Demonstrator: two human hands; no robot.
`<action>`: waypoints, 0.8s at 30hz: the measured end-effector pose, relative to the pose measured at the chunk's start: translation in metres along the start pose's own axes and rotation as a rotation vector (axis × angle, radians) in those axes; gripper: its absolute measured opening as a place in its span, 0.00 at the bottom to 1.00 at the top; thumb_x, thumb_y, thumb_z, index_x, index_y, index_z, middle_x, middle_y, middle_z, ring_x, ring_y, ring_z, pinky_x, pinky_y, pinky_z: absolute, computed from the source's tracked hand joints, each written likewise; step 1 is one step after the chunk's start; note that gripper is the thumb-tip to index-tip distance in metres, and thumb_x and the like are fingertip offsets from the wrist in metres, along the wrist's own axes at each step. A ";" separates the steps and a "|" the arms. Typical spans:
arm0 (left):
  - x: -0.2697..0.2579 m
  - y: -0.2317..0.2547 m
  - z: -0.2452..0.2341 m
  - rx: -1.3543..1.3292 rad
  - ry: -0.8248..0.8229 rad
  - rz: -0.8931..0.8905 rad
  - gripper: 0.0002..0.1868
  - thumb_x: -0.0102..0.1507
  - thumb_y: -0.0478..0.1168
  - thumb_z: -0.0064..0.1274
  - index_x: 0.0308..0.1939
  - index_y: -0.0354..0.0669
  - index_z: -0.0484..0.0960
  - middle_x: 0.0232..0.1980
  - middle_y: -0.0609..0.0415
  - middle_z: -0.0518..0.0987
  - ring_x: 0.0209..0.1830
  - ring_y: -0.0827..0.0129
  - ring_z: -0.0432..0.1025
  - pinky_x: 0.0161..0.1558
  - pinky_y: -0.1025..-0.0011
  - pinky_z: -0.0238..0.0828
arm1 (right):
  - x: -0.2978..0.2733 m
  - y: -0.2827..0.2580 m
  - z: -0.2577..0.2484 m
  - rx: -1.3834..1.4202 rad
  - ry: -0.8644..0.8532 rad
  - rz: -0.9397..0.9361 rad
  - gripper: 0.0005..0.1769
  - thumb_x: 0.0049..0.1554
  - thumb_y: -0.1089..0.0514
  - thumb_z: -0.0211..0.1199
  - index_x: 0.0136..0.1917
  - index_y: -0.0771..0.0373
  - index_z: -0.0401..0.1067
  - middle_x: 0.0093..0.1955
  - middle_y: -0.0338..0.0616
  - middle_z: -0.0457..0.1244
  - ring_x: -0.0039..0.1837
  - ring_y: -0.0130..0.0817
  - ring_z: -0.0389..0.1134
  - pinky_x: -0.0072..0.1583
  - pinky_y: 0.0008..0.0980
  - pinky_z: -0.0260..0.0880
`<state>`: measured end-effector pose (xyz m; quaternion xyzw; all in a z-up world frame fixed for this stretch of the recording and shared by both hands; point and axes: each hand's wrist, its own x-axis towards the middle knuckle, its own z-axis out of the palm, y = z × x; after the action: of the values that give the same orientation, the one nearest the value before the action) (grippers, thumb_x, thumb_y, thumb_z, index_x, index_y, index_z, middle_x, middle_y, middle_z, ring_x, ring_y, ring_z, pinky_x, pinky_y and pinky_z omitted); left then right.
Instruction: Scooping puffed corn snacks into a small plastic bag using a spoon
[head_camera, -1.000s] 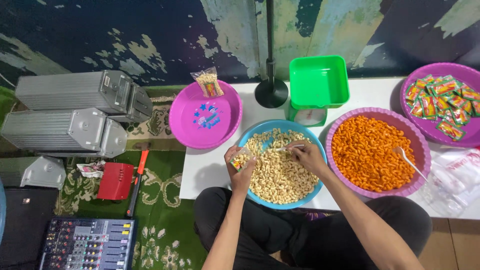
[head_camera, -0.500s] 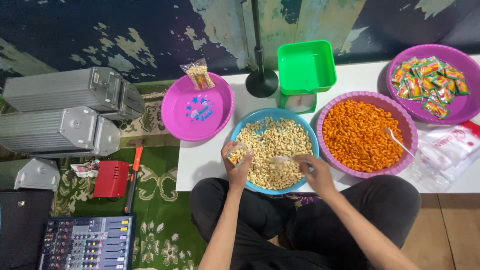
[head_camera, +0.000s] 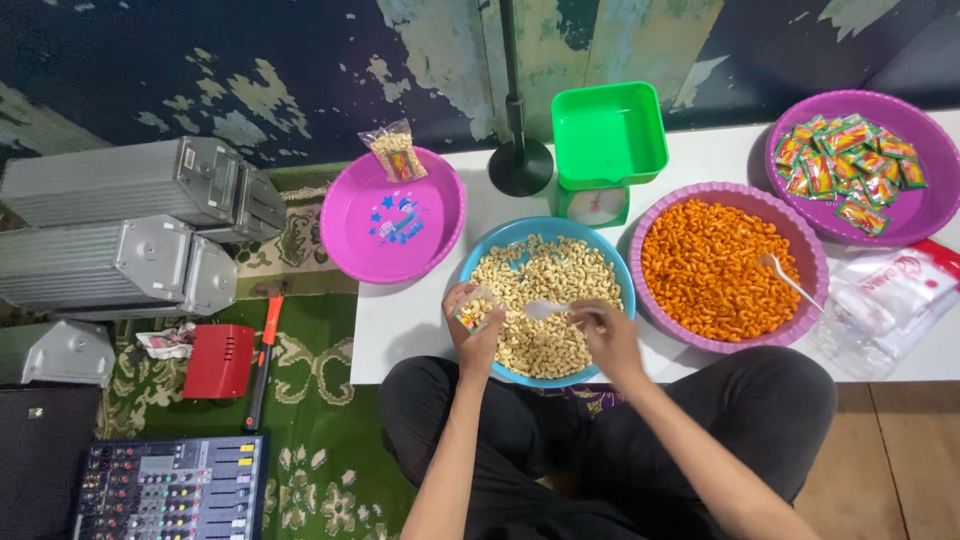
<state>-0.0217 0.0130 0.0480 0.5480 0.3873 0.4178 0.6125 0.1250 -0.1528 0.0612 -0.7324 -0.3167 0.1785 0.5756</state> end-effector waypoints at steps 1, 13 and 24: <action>-0.001 0.000 0.001 0.000 0.000 -0.003 0.40 0.56 0.36 0.71 0.67 0.38 0.62 0.62 0.38 0.70 0.65 0.50 0.67 0.62 0.52 0.71 | -0.006 -0.008 0.007 -0.001 -0.001 0.002 0.14 0.58 0.74 0.56 0.51 0.63 0.79 0.41 0.56 0.72 0.44 0.52 0.76 0.49 0.43 0.76; 0.001 -0.009 -0.006 -0.051 0.003 -0.026 0.40 0.55 0.34 0.70 0.66 0.37 0.61 0.61 0.39 0.69 0.66 0.51 0.66 0.57 0.56 0.76 | 0.016 0.023 -0.002 -0.007 -0.041 0.152 0.12 0.63 0.73 0.48 0.53 0.65 0.71 0.44 0.59 0.70 0.47 0.54 0.76 0.50 0.49 0.76; 0.003 -0.007 -0.002 -0.016 -0.004 -0.006 0.42 0.55 0.35 0.72 0.66 0.37 0.61 0.61 0.39 0.70 0.65 0.54 0.67 0.56 0.59 0.74 | -0.019 0.009 -0.014 0.073 -0.110 0.099 0.11 0.59 0.75 0.55 0.49 0.67 0.76 0.43 0.58 0.72 0.48 0.53 0.78 0.53 0.52 0.79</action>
<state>-0.0220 0.0157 0.0408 0.5426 0.3842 0.4182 0.6189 0.1218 -0.1773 0.0541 -0.7149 -0.3046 0.2580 0.5741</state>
